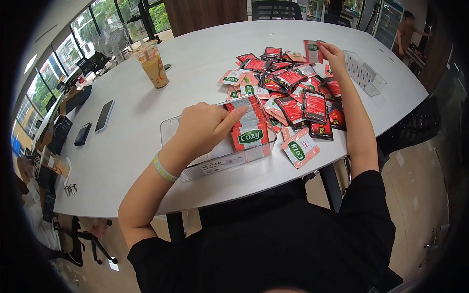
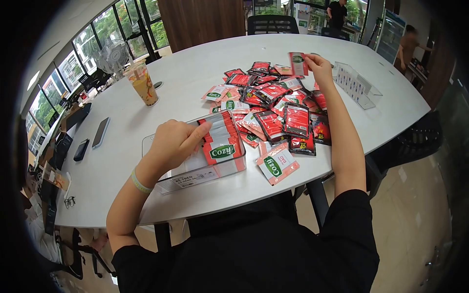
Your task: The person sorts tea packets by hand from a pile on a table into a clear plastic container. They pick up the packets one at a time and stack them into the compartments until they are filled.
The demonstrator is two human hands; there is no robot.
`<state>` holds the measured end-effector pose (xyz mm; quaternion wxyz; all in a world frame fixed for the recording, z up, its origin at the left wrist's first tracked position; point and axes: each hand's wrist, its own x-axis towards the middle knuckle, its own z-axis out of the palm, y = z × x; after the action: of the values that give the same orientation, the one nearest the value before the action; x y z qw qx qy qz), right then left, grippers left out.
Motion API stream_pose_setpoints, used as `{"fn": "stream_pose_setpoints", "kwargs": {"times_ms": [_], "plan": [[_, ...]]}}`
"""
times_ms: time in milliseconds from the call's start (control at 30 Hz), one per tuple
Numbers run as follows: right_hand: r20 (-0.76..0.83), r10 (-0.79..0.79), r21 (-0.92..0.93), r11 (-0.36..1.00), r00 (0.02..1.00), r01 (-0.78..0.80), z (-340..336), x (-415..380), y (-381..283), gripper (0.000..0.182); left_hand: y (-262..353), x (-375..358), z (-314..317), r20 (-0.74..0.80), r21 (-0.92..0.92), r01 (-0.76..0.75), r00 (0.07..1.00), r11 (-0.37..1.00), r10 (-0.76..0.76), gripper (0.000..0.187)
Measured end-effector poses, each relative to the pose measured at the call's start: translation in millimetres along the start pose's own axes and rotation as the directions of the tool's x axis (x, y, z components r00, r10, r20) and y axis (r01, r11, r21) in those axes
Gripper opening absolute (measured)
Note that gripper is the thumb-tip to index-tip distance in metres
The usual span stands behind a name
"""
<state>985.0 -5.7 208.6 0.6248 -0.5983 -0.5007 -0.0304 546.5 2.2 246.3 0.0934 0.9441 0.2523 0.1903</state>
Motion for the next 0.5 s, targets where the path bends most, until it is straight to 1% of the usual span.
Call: {"fn": "stream_pose_setpoints", "kwargs": {"times_ms": [33, 67, 100, 133, 200, 233, 267, 300, 333, 367, 400, 433, 467, 500], "plan": [[0.075, 0.072, 0.162, 0.983, 0.995, -0.083, 7, -3, -13, 0.021, 1, 0, -1, -0.004, 0.002, 0.005, 1.0, 1.0, -0.005, 0.06], [0.163, 0.13, 0.314, 0.933, 0.978, -0.176, 16, -9, -29, 0.022, 2, 0, -3, -0.082, -0.039, 0.019, 0.996, 0.999, -0.022, 0.051], [0.216, 0.111, 0.358, 0.915, 0.97, -0.185, 25, -17, -48, 0.022, 3, 0, -4, -0.158, -0.08, 0.032, 0.986, 0.996, -0.044, 0.043], [0.224, 0.11, 0.366, 0.911, 0.968, -0.189, 34, -23, -64, 0.022, 2, 0, -5, -0.158, -0.074, 0.042, 0.986, 0.996, -0.053, 0.043], [0.419, -0.019, 0.498, 0.841, 0.908, -0.213, 50, -35, -92, 0.021, 0, 1, -3, -0.313, -0.217, -0.056, 0.95, 0.975, -0.015, 0.027], [0.434, -0.05, 0.529, 0.823, 0.899, -0.209, 60, -46, -106, 0.019, -1, 1, -3, -0.311, -0.216, -0.044, 0.95, 0.975, -0.026, 0.027], [0.471, -0.071, 0.584, 0.772, 0.879, -0.251, 69, -60, -122, 0.016, -2, 3, -2, -0.32, -0.303, -0.107, 0.947, 0.947, 0.005, 0.031], [0.515, -0.087, 0.594, 0.753, 0.853, -0.281, 78, -73, -136, 0.015, -2, 2, -1, -0.333, -0.386, -0.172, 0.942, 0.906, 0.037, 0.039], [0.554, -0.104, 0.601, 0.736, 0.826, -0.311, 85, -85, -147, 0.014, -2, 2, -1, -0.332, -0.386, -0.168, 0.943, 0.907, 0.033, 0.039], [0.555, -0.102, 0.602, 0.735, 0.826, -0.313, 88, -94, -156, 0.014, -1, 2, -2, -0.318, -0.445, -0.162, 0.948, 0.881, 0.013, 0.032], [0.624, -0.13, 0.541, 0.784, 0.77, -0.306, 90, -103, -164, 0.014, 0, 2, -2, -0.301, -0.503, -0.158, 0.954, 0.85, -0.001, 0.025], [0.688, -0.147, 0.477, 0.83, 0.71, -0.291, 90, -110, -172, 0.014, -2, 3, 0, -0.295, -0.506, -0.163, 0.955, 0.847, 0.007, 0.025], [0.696, -0.198, 0.502, 0.822, 0.69, -0.27, 89, -115, -181, 0.012, -7, 3, 0, -0.237, -0.554, -0.143, 0.972, 0.82, 0.009, 0.024], [0.709, -0.233, 0.481, 0.85, 0.666, -0.214, 85, -113, -179, 0.012, -9, 4, 0, -0.178, -0.6, -0.122, 0.984, 0.791, 0.017, 0.022]]}}
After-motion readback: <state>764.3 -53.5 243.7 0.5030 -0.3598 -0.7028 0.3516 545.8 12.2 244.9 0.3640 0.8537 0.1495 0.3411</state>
